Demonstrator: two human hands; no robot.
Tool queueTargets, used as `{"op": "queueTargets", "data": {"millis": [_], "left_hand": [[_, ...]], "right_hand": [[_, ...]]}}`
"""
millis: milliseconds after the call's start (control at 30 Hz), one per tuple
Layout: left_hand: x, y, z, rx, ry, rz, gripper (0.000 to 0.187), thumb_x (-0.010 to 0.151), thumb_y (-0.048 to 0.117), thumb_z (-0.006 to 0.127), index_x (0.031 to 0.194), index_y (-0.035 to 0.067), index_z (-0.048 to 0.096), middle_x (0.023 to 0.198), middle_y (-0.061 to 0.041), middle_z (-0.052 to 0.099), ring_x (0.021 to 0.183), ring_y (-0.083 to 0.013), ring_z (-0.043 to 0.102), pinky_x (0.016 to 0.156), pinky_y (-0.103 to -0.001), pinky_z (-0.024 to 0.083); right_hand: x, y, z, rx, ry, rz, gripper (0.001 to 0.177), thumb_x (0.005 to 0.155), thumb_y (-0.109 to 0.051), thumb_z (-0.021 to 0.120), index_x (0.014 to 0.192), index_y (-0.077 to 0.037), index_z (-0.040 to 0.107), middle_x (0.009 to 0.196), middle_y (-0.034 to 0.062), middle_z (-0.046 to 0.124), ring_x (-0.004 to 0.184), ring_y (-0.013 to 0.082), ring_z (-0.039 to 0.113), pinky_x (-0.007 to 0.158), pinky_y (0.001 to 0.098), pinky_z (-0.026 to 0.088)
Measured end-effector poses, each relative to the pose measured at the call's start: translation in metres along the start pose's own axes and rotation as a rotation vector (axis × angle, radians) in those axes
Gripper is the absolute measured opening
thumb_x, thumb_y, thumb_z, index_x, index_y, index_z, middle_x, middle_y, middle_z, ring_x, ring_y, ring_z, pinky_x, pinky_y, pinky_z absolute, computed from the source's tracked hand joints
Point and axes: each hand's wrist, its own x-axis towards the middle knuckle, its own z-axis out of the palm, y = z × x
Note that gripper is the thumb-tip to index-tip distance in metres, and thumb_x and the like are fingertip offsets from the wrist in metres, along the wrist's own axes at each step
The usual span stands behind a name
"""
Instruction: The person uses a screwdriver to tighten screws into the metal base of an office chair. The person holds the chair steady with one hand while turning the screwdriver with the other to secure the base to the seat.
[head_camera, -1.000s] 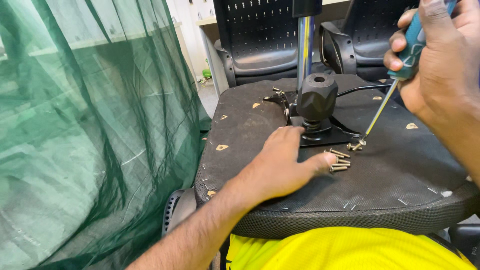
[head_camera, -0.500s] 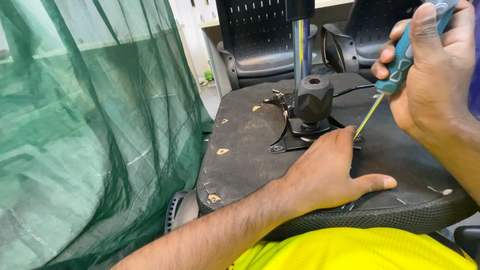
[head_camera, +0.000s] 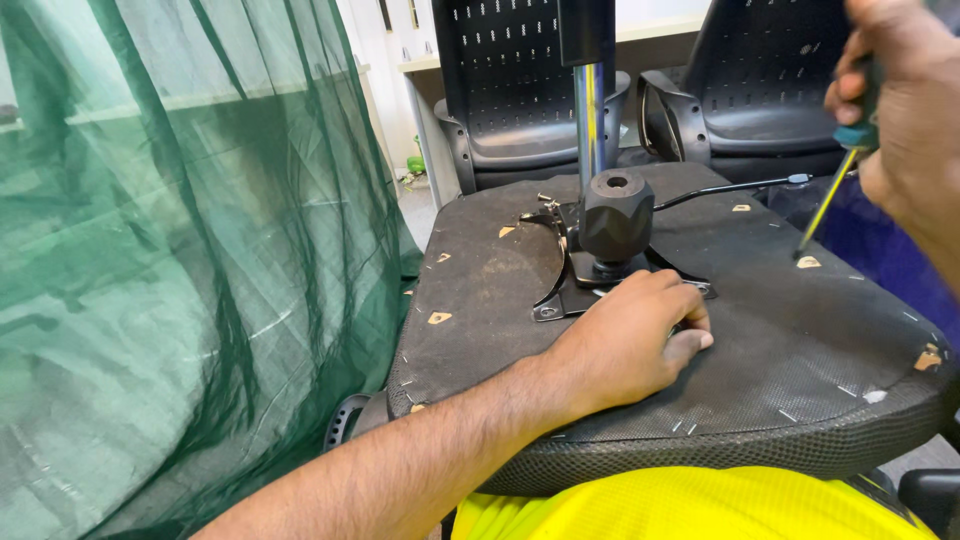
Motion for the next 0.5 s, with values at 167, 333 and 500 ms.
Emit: {"op": "queueTargets", "data": {"millis": [167, 333, 500], "left_hand": [[-0.014, 0.015, -0.020, 0.001, -0.016, -0.059, 0.019, 0.093, 0.024, 0.071, 0.100, 0.007, 0.067, 0.105, -0.010, 0.065, 0.109, -0.0289, 0.062, 0.098, -0.041, 0.051], [-0.034, 0.036, -0.035, 0.040, 0.108, -0.010, 0.044, 0.094, 0.035, 0.072, 0.122, 0.002, 0.063, 0.129, -0.016, 0.061, 0.127, -0.0336, 0.057, 0.108, -0.042, 0.047], [-0.085, 0.067, -0.051, 0.302, 0.203, -0.086, 0.066, 0.094, 0.048, 0.071, 0.130, -0.006, 0.060, 0.138, -0.023, 0.058, 0.132, -0.0389, 0.052, 0.110, -0.048, 0.042]], "right_hand": [[0.025, 0.010, 0.032, -0.928, -0.375, 0.104, 0.046, 0.095, -0.044, 0.071, 0.122, -0.007, 0.066, 0.096, 0.0161, 0.072, 0.084, 0.0271, 0.070, 0.071, 0.0423, 0.054], [0.024, 0.048, 0.041, -1.314, -0.723, 0.191, 0.074, 0.085, -0.056, 0.071, 0.145, -0.014, 0.056, 0.112, 0.0210, 0.073, 0.095, 0.0354, 0.071, 0.084, 0.0486, 0.057], [0.015, 0.057, 0.018, -1.295, -0.715, 0.153, 0.081, 0.082, -0.059, 0.074, 0.142, -0.007, 0.057, 0.112, 0.0255, 0.074, 0.099, 0.0404, 0.073, 0.088, 0.0481, 0.057]]}}
